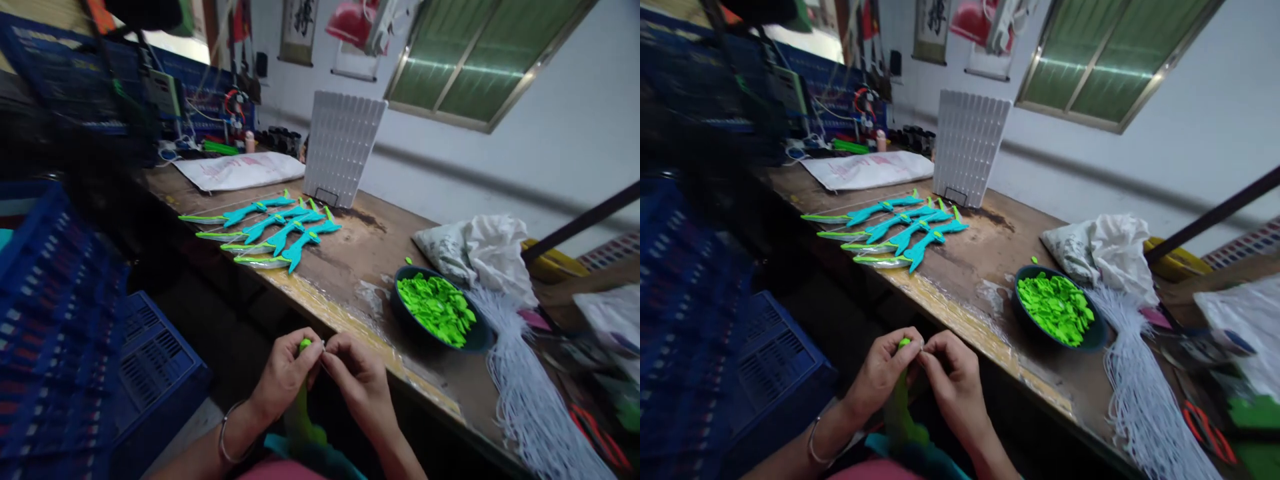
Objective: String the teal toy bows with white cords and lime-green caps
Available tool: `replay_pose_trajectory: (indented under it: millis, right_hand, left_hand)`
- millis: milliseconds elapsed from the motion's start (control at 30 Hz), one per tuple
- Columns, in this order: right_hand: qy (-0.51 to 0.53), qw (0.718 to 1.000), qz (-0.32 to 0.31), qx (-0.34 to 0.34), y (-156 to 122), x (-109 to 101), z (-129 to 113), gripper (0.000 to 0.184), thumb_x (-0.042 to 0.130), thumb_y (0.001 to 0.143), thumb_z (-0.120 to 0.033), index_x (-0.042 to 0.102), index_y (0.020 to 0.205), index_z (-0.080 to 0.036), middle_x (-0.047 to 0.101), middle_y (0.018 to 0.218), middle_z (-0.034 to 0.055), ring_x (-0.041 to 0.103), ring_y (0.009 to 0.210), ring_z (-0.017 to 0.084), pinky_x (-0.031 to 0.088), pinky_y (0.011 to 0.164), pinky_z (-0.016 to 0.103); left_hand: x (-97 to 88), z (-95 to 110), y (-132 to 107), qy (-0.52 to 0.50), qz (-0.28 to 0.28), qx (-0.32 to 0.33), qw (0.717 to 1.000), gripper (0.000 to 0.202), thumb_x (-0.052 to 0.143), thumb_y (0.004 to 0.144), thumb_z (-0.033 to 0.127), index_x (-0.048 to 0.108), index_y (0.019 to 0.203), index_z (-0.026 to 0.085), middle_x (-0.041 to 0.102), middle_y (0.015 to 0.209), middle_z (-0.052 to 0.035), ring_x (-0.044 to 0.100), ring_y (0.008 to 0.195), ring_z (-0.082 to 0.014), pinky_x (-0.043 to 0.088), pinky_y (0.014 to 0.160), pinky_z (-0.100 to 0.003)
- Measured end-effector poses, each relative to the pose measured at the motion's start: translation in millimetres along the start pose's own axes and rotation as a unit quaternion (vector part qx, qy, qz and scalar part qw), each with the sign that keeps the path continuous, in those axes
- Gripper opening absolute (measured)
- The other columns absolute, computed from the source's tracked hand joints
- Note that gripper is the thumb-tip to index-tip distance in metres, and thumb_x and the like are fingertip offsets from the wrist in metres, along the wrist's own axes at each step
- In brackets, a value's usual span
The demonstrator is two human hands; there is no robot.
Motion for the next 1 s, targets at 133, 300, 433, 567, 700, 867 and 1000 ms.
replay_pose_trajectory:
  millis: [133, 300, 433, 567, 700, 867, 1000]
  right_hand:
    - [-0.010, 0.999, 0.017, -0.036, 2, -1, 4, 0.013, 0.058, 0.099, -0.023, 0.060, 0.086, -0.020, 0.059, 0.086, 0.0009, 0.057, 0.079, 0.013, 0.047, 0.072, 0.024]
    - [-0.055, 0.990, 0.037, -0.122, 6, -6, 9, 0.013, 0.053, 0.099, -0.011, 0.059, 0.092, -0.020, 0.060, 0.104, 0.0061, 0.061, 0.094, 0.014, 0.050, 0.081, 0.026]
    - [-0.082, 0.986, 0.038, -0.143, 8, -10, 13, 0.013, 0.053, 0.099, -0.010, 0.059, 0.095, -0.020, 0.061, 0.107, 0.0076, 0.063, 0.094, 0.015, 0.052, 0.079, 0.026]
    - [-0.075, 0.986, 0.023, -0.147, 11, -14, 15, 0.014, 0.052, 0.100, -0.010, 0.059, 0.096, -0.021, 0.062, 0.104, 0.0066, 0.063, 0.092, 0.015, 0.053, 0.079, 0.027]
    - [-0.110, 0.977, -0.015, -0.181, 14, -20, 13, 0.015, 0.048, 0.102, -0.011, 0.057, 0.094, -0.021, 0.061, 0.098, 0.0060, 0.060, 0.091, 0.016, 0.052, 0.079, 0.029]
    - [-0.143, 0.974, -0.053, -0.168, 14, -24, 8, 0.016, 0.043, 0.101, -0.012, 0.049, 0.089, -0.021, 0.057, 0.090, 0.0043, 0.054, 0.082, 0.015, 0.047, 0.074, 0.029]
    - [-0.066, 0.993, -0.050, -0.080, 13, -25, 4, 0.013, 0.049, 0.100, -0.018, 0.051, 0.087, -0.021, 0.058, 0.086, 0.0013, 0.054, 0.075, 0.013, 0.047, 0.069, 0.026]
  left_hand:
    - [0.3, -4, 5, -0.005, -0.006, -0.026, 1.000, 0.036, 0.060, 0.094, 0.045, 0.057, 0.072, 0.017, 0.049, 0.053, 0.0051, 0.042, 0.049, -0.0076, 0.032, 0.049, -0.020]
    - [5.5, -2, 15, -0.046, -0.020, -0.056, 0.997, 0.036, 0.065, 0.090, 0.046, 0.056, 0.070, 0.017, 0.049, 0.052, 0.0048, 0.040, 0.047, -0.0077, 0.030, 0.047, -0.020]
    - [6.7, -3, 19, -0.072, -0.027, -0.073, 0.994, 0.037, 0.068, 0.087, 0.048, 0.059, 0.072, 0.016, 0.049, 0.054, 0.0045, 0.040, 0.047, -0.0076, 0.028, 0.045, -0.020]
    - [2.6, -8, 23, -0.086, -0.056, -0.079, 0.992, 0.036, 0.069, 0.088, 0.047, 0.060, 0.073, 0.017, 0.050, 0.055, 0.0041, 0.040, 0.047, -0.0074, 0.028, 0.046, -0.020]
    - [0.6, -9, 27, -0.110, -0.085, -0.079, 0.987, 0.035, 0.073, 0.086, 0.046, 0.060, 0.072, 0.016, 0.051, 0.055, 0.0037, 0.043, 0.048, -0.0080, 0.030, 0.048, -0.020]
    - [0.9, -10, 24, -0.090, -0.055, -0.082, 0.991, 0.033, 0.075, 0.084, 0.044, 0.060, 0.075, 0.017, 0.053, 0.056, 0.0040, 0.045, 0.048, -0.0079, 0.032, 0.048, -0.020]
    - [-1.2, -9, 21, -0.029, -0.052, -0.057, 0.997, 0.030, 0.071, 0.088, 0.044, 0.063, 0.079, 0.017, 0.055, 0.058, 0.0038, 0.048, 0.050, -0.0083, 0.036, 0.050, -0.019]
Point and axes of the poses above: each hand's wrist, its own y-axis towards the middle knuckle, its own x-axis out of the palm, z = x × y, the point moved 1 cm from there along y, towards the middle knuckle
